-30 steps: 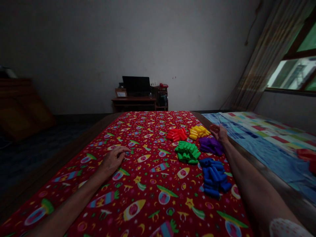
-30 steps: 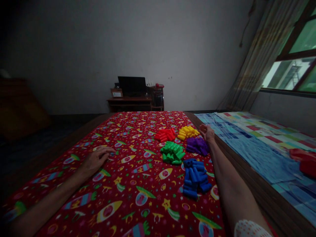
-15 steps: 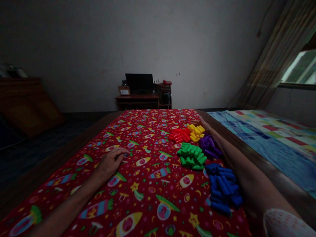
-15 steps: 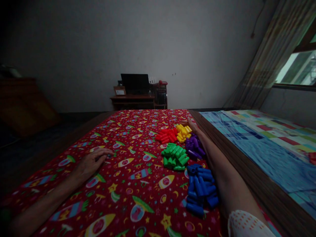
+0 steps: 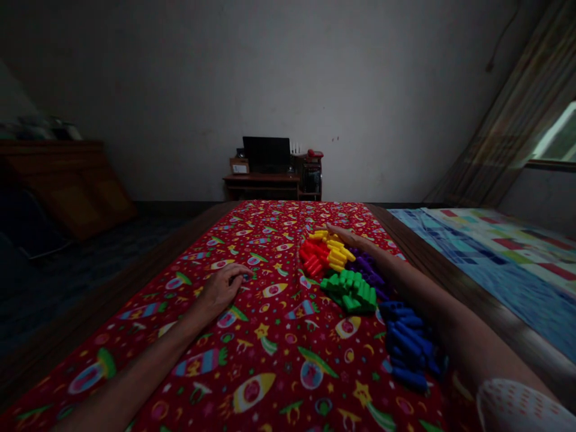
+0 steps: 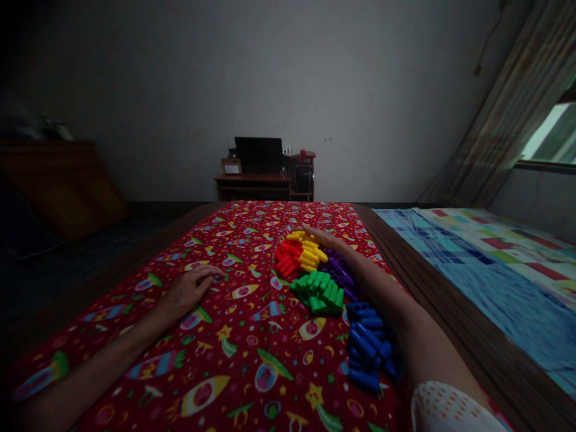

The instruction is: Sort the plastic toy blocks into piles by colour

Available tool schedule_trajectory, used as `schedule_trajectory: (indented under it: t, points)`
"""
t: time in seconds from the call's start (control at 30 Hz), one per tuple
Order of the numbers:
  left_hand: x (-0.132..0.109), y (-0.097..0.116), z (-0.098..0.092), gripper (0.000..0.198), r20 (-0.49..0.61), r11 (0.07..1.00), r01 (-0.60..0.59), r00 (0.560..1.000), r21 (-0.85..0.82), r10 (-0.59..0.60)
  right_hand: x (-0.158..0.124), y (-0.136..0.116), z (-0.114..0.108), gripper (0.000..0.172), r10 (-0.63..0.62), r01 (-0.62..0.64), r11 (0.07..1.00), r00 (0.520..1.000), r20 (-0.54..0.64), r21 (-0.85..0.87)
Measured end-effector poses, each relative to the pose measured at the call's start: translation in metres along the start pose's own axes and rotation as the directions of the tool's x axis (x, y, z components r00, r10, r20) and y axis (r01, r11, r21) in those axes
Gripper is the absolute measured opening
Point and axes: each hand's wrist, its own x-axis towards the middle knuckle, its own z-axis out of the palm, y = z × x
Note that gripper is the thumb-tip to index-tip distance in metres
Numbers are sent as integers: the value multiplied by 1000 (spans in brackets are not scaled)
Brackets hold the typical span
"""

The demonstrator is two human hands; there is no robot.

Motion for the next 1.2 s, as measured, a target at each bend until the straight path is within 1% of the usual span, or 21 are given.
schedule_trajectory:
  t: [0.07, 0.13, 0.3, 0.37, 0.4, 0.43, 0.47, 0.5, 0.53, 0.57, 0.63, 0.67, 0.7, 0.73, 0.77, 0.8, 0.87, 0.97, 1.03, 1.1, 1.2]
  points:
    - [-1, 3, -1, 32, 0, 1000, 24, 1000, -2, -24, 7, -5, 10, 56, 92, -88, 995, 989, 118, -37]
    - [-1, 5, -1, 36, -1, 998, 56, 998, -13, -56, 12, -12, 25, 55, 108, -91, 992, 971, 212, -89]
    - [-2, 5, -1, 40, 9, 995, 72, 997, -67, -72, 8, -36, 74, 51, -17, 102, 975, 918, 395, -195]
    - [-2, 3, 0, 38, 7, 996, 56, 998, -74, -55, -1, -48, 80, 55, -78, 167, 966, 914, 399, -195]
    - [-2, 2, 0, 37, 8, 996, 49, 999, -76, -49, -8, -53, 76, 56, -112, 192, 963, 926, 361, -192]
    - [-3, 2, 1, 37, 9, 996, 45, 999, -77, -44, -17, -57, 66, 57, -145, 207, 959, 946, 291, -194]
    - [-3, 1, 1, 37, 5, 996, 41, 999, -77, -40, -27, -57, 52, 57, -174, 212, 956, 966, 192, -200]
    - [-3, 0, 2, 38, -8, 997, 33, 999, -73, -34, -40, -55, 35, 53, -195, 203, 955, 979, 58, -218]
    - [-3, -1, 3, 39, -31, 998, 22, 999, -67, -25, -55, -49, 16, 49, -194, 169, 957, 977, -90, -234]
    - [-2, -1, 4, 40, -58, 998, 8, 998, -58, -12, -71, -39, -4, 45, -179, 124, 966, 954, -241, -227]
    - [-2, -1, 8, 46, -105, 999, -18, 994, -43, 13, -102, -14, -35, 41, -117, 36, 986, 854, -508, -166]
    - [-1, -1, 11, 51, -112, 999, -22, 994, -44, 17, -116, 0, -45, 40, -78, 3, 992, 806, -586, -127]
    - [1, 1, 14, 54, -105, 999, -18, 994, -52, 13, -127, 13, -50, 41, -48, -7, 997, 758, -651, -82]
    - [3, 2, 17, 57, -87, 998, -8, 996, -65, 2, -134, 23, -51, 41, -27, -3, 999, 723, -690, -42]
    - [6, 5, 22, 58, -64, 997, 5, 998, -81, -11, -138, 31, -49, 42, -6, 5, 1000, 701, -713, -4]
    - [9, 8, 26, 58, -40, 995, 16, 999, -100, -21, -138, 36, -44, 42, 10, 15, 999, 693, -721, 28]
    - [17, 17, 37, 57, 15, 990, -1, 1000, -141, 3, -129, 37, -30, 43, 26, 20, 998, 723, -690, 59]
    - [31, 33, 52, 55, 89, 977, -58, 993, -204, 78, -106, 27, -8, 48, 21, -10, 1000, 838, -545, 24]
    - [38, 45, 60, 57, 101, 971, -41, 993, -235, 67, -91, 20, 7, 54, 10, -22, 999, 904, -428, -23]
    - [40, 54, 62, 59, 87, 965, -17, 995, -263, 42, -77, 15, 24, 60, 9, -26, 999, 943, -333, -48]
    - [36, 58, 58, 59, 79, 950, -64, 993, -304, 92, -56, 11, 54, 68, 16, -27, 999, 975, -222, -47]
